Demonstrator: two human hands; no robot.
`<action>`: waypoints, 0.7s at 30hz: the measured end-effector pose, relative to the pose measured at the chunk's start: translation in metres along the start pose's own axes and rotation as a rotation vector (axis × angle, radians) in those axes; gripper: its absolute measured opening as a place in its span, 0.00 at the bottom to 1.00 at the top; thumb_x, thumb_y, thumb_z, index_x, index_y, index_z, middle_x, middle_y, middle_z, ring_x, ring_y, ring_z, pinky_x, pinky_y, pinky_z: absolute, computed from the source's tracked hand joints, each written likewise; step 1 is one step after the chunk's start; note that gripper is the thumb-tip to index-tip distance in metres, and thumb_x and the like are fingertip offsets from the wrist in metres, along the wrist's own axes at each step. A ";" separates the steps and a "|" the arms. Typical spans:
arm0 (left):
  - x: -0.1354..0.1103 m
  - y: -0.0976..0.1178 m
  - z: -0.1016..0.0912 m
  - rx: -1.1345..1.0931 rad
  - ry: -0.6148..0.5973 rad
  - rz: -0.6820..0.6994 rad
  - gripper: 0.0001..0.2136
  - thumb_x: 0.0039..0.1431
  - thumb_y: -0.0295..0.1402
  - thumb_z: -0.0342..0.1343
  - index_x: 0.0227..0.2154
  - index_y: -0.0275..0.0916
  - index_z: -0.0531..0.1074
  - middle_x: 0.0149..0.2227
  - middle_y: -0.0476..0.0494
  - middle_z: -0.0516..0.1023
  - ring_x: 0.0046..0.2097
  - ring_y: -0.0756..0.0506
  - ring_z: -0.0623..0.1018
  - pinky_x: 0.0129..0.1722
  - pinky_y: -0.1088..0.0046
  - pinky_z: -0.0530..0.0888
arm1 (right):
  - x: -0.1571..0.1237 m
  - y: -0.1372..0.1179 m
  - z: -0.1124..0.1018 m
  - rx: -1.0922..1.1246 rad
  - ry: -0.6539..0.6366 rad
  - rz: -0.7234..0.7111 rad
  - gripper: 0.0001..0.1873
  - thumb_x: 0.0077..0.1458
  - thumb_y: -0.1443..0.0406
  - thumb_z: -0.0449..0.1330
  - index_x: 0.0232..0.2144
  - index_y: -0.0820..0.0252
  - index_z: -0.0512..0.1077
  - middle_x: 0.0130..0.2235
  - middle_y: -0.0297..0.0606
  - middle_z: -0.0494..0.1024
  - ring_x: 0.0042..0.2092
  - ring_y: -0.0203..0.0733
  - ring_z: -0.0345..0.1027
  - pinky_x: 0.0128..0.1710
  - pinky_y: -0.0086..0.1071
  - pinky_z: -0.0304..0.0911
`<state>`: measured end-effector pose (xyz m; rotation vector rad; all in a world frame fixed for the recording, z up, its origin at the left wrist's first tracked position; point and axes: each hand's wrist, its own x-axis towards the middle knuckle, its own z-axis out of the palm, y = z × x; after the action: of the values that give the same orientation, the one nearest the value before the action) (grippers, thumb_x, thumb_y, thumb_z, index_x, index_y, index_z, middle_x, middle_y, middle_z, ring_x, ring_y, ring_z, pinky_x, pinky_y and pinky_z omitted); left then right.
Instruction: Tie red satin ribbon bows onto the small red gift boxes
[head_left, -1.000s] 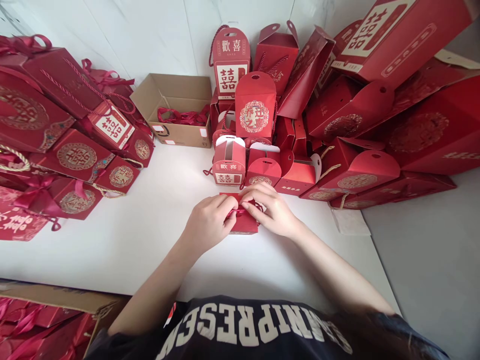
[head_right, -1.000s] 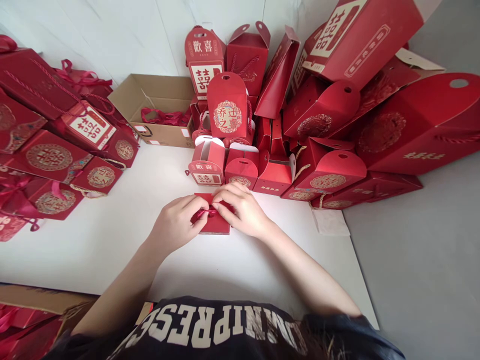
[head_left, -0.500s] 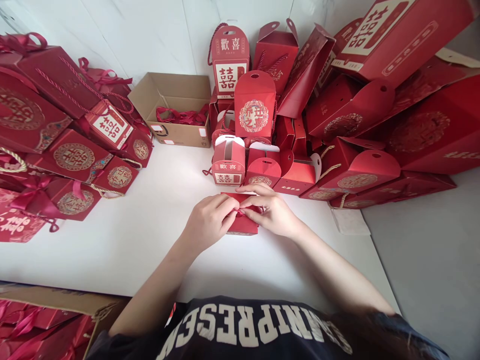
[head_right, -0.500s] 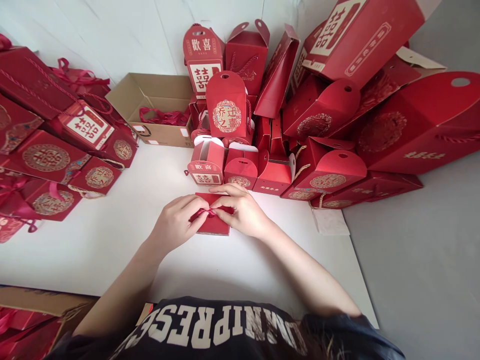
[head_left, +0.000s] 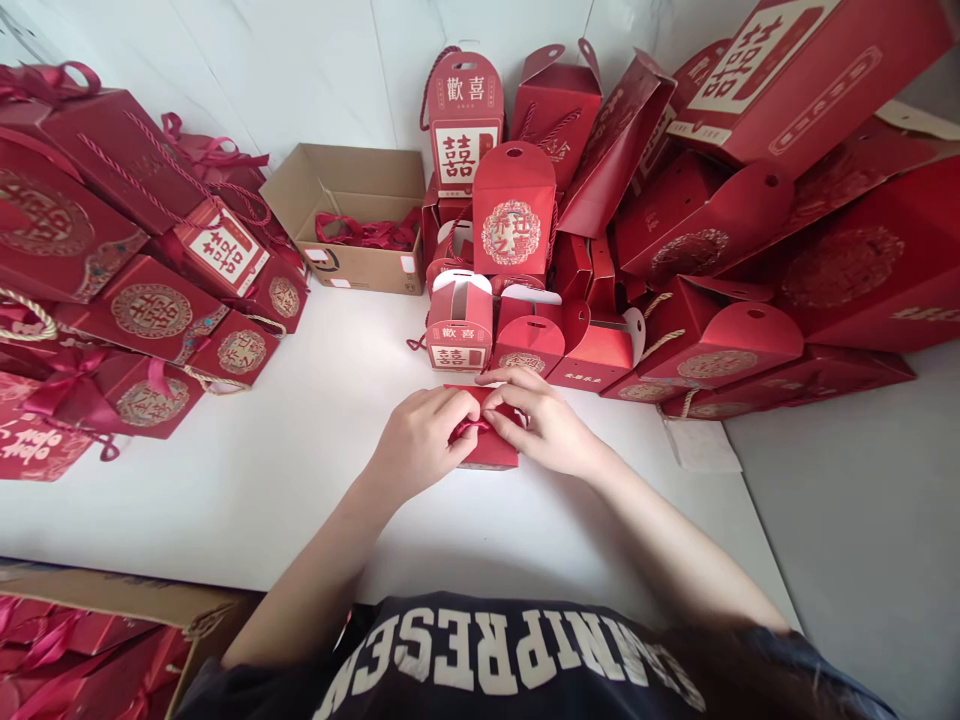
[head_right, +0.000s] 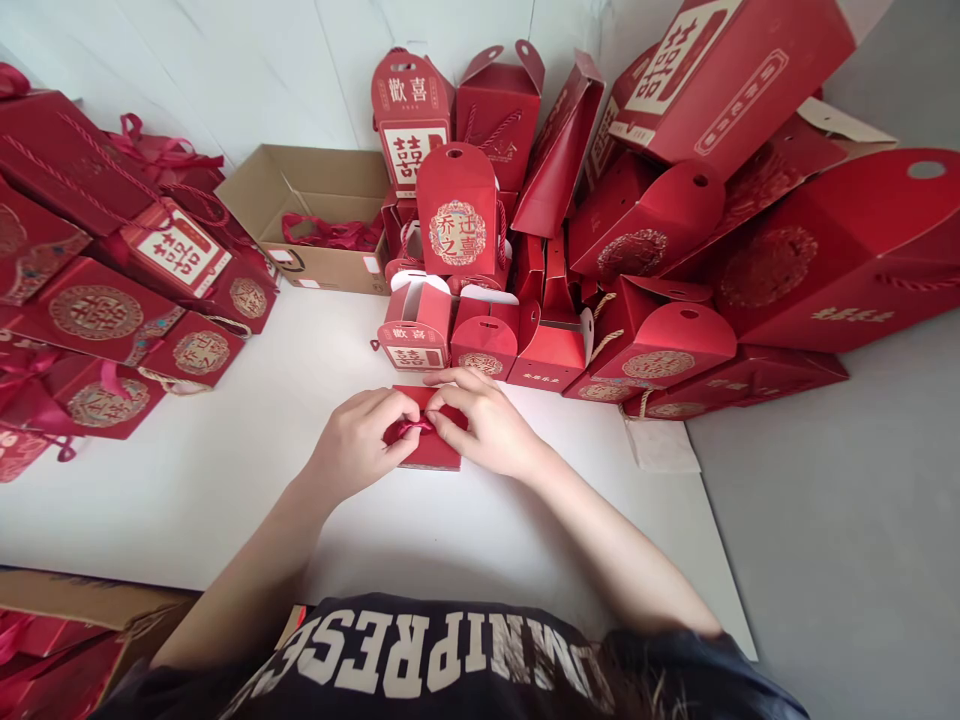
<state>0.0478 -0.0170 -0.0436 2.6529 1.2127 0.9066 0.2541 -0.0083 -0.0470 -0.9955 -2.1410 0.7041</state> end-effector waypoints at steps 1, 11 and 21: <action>0.000 0.000 0.000 0.001 0.003 0.011 0.07 0.57 0.22 0.53 0.28 0.40 0.63 0.26 0.51 0.71 0.29 0.49 0.69 0.31 0.72 0.66 | 0.000 0.001 0.001 0.076 -0.024 0.040 0.04 0.61 0.68 0.58 0.36 0.55 0.73 0.54 0.41 0.73 0.53 0.46 0.69 0.54 0.44 0.64; 0.001 -0.002 -0.001 -0.160 -0.048 -0.031 0.05 0.60 0.23 0.52 0.34 0.40 0.66 0.33 0.50 0.76 0.34 0.49 0.73 0.37 0.72 0.68 | 0.001 0.010 -0.003 0.332 -0.065 0.091 0.04 0.59 0.66 0.62 0.36 0.54 0.77 0.55 0.40 0.74 0.56 0.46 0.69 0.56 0.43 0.64; 0.003 -0.003 -0.002 -0.171 -0.107 -0.026 0.06 0.61 0.22 0.50 0.32 0.40 0.68 0.32 0.50 0.77 0.32 0.48 0.72 0.38 0.69 0.68 | 0.002 0.004 -0.014 -0.039 0.132 -0.086 0.05 0.57 0.70 0.59 0.35 0.54 0.72 0.52 0.41 0.76 0.54 0.49 0.68 0.55 0.48 0.62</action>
<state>0.0461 -0.0133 -0.0413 2.5109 1.0916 0.8140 0.2649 -0.0017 -0.0402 -0.9372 -2.0761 0.5419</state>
